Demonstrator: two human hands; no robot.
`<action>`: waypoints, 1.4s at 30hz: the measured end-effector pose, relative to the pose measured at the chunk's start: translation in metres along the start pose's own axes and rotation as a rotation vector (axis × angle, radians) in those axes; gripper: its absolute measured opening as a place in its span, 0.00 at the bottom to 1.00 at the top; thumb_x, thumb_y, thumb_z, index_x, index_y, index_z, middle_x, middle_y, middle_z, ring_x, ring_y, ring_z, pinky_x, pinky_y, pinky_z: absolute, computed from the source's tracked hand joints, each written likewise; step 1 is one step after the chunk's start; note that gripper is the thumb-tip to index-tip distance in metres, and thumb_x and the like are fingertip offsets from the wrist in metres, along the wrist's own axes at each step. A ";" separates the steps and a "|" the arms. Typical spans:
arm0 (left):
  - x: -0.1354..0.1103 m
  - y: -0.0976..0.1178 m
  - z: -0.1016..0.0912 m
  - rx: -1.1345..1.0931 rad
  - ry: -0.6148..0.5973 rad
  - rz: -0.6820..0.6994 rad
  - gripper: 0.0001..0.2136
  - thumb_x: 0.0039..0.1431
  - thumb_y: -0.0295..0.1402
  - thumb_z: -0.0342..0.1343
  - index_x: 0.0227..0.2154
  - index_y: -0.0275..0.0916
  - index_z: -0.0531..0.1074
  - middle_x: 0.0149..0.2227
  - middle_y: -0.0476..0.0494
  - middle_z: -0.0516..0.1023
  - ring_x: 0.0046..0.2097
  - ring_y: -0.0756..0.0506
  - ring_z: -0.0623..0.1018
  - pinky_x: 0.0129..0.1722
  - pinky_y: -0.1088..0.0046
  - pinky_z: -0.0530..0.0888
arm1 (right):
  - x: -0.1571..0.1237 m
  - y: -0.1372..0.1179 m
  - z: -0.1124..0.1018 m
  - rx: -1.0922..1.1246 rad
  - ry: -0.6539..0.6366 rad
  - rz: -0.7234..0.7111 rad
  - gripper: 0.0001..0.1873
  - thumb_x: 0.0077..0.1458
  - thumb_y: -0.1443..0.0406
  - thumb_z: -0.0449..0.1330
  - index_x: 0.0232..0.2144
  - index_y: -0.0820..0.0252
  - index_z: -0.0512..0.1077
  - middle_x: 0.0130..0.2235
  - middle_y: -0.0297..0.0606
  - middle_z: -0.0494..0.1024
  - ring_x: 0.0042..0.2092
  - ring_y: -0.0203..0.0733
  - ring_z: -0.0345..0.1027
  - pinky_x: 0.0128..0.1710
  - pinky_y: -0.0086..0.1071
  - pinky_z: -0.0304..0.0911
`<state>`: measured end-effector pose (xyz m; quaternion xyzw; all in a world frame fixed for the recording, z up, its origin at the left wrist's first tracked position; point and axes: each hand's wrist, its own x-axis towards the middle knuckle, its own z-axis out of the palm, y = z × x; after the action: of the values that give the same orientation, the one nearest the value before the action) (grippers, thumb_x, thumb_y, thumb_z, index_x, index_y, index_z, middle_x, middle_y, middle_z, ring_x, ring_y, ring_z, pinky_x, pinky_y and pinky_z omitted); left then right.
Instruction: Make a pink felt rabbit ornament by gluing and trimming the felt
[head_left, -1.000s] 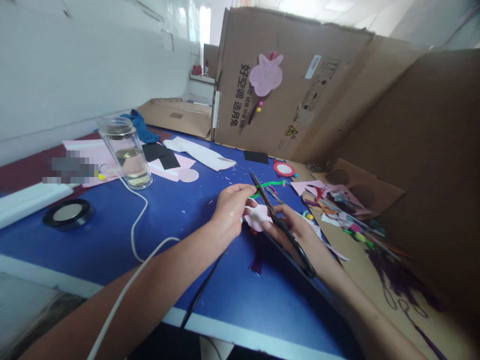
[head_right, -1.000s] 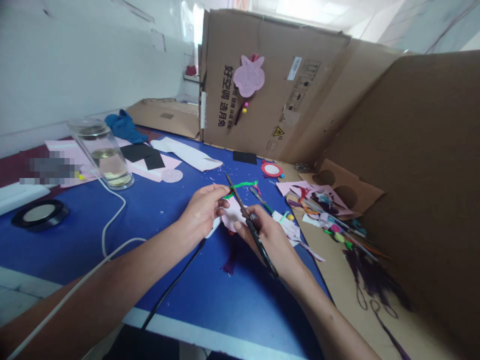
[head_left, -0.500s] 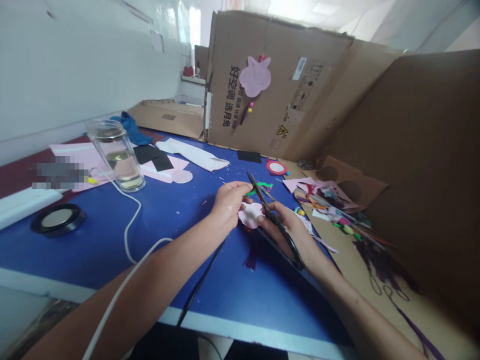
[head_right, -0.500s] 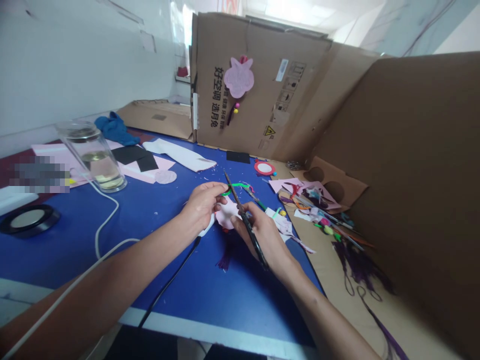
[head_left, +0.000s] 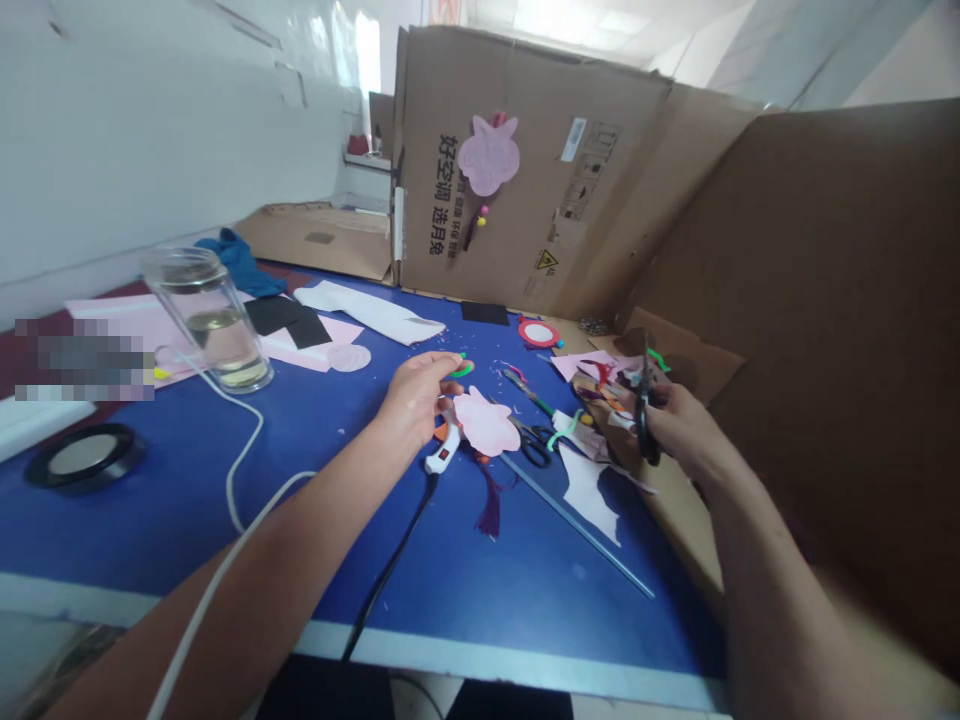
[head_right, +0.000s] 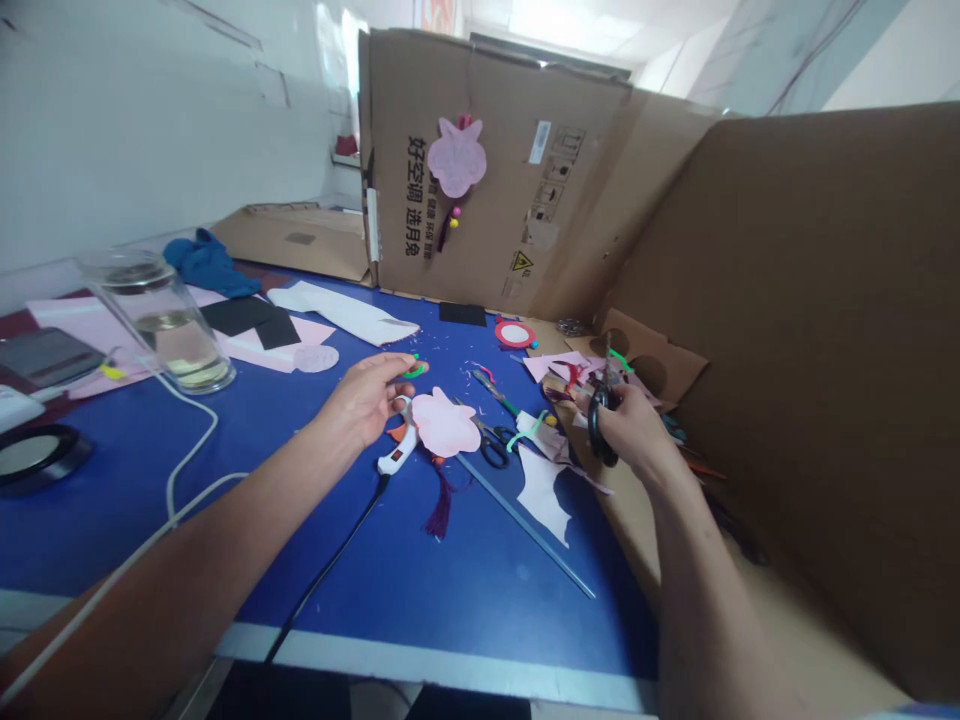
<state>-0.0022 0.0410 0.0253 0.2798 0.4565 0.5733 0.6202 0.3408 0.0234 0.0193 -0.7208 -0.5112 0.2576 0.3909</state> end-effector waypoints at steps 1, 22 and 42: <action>-0.001 -0.001 0.001 0.006 -0.016 -0.007 0.06 0.64 0.23 0.62 0.31 0.36 0.78 0.36 0.41 0.85 0.22 0.54 0.74 0.18 0.79 0.61 | 0.000 0.000 -0.004 0.041 -0.018 0.034 0.24 0.51 0.50 0.74 0.40 0.57 0.73 0.25 0.31 0.71 0.25 0.43 0.70 0.25 0.35 0.71; -0.006 -0.007 0.002 0.261 -0.172 0.108 0.05 0.61 0.29 0.66 0.29 0.38 0.80 0.28 0.45 0.80 0.23 0.53 0.72 0.21 0.77 0.64 | 0.000 0.011 0.016 -0.896 0.001 -0.080 0.31 0.55 0.53 0.64 0.60 0.54 0.78 0.51 0.56 0.86 0.51 0.67 0.80 0.40 0.44 0.68; -0.025 -0.017 0.011 0.603 -0.439 0.234 0.05 0.54 0.34 0.67 0.28 0.39 0.84 0.22 0.48 0.78 0.22 0.51 0.70 0.23 0.76 0.65 | -0.081 -0.064 0.084 0.337 -0.529 -0.292 0.21 0.59 0.47 0.67 0.32 0.59 0.77 0.30 0.34 0.78 0.31 0.37 0.67 0.32 0.31 0.62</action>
<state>0.0167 0.0152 0.0214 0.6159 0.4259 0.4065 0.5235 0.2137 -0.0167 0.0228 -0.4738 -0.6428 0.4576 0.3911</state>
